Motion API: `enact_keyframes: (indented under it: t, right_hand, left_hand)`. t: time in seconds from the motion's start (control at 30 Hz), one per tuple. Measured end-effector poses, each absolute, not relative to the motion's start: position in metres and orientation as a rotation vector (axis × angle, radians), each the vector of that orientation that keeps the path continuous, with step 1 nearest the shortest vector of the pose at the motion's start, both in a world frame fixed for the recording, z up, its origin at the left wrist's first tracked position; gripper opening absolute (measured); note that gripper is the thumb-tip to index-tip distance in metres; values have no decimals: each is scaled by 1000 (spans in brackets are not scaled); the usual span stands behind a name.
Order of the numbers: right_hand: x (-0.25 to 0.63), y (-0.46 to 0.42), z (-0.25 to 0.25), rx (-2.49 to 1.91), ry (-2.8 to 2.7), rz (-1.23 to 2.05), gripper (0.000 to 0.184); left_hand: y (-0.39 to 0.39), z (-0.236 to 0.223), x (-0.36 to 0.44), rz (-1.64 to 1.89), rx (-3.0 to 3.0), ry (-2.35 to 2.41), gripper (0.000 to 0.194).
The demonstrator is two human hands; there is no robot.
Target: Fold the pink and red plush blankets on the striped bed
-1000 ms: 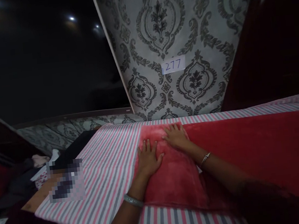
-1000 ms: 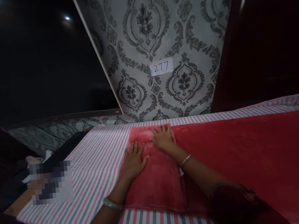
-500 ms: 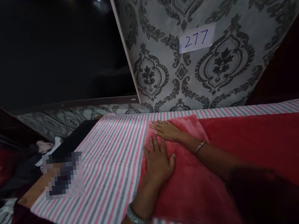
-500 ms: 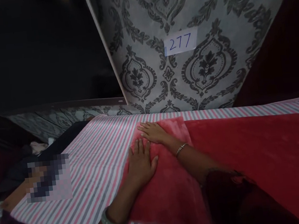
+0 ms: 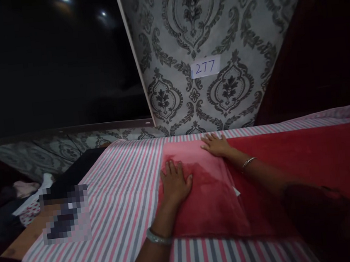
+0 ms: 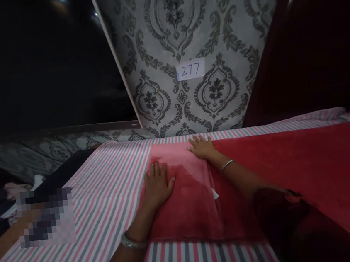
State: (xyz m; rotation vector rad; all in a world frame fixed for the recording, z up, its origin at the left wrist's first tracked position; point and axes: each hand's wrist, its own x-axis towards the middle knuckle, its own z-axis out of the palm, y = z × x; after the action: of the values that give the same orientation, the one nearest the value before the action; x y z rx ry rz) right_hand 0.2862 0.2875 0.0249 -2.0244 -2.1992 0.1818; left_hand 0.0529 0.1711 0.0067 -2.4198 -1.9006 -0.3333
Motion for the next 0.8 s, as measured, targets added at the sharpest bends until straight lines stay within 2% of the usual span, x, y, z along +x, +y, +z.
enact_keyframes:
  t: [0.07, 0.2, 0.33, 0.47, 0.63, 0.8]
  right_hand:
    - [290, 275, 36, -2084, -2171, 109, 60]
    - [257, 260, 52, -1929, -2333, 56, 62]
    - [233, 253, 43, -1907, -2311, 78, 62]
    - [239, 246, 15, -1956, -2192, 31, 66]
    - [245, 245, 0, -1935, -2145, 24, 67]
    - [245, 246, 17, -1974, -2179, 150, 65]
  left_hand:
    - [172, 14, 52, -323, -2428, -1930, 67]
    - [190, 44, 54, -268, -2482, -2037, 59]
    - [228, 67, 61, -196, -2536, -2051, 61]
    - [256, 46, 61, -96, -2514, -2043, 65]
    - [264, 12, 54, -163, -2487, -1976, 67]
    - [267, 25, 56, -142, -2520, -2004, 67]
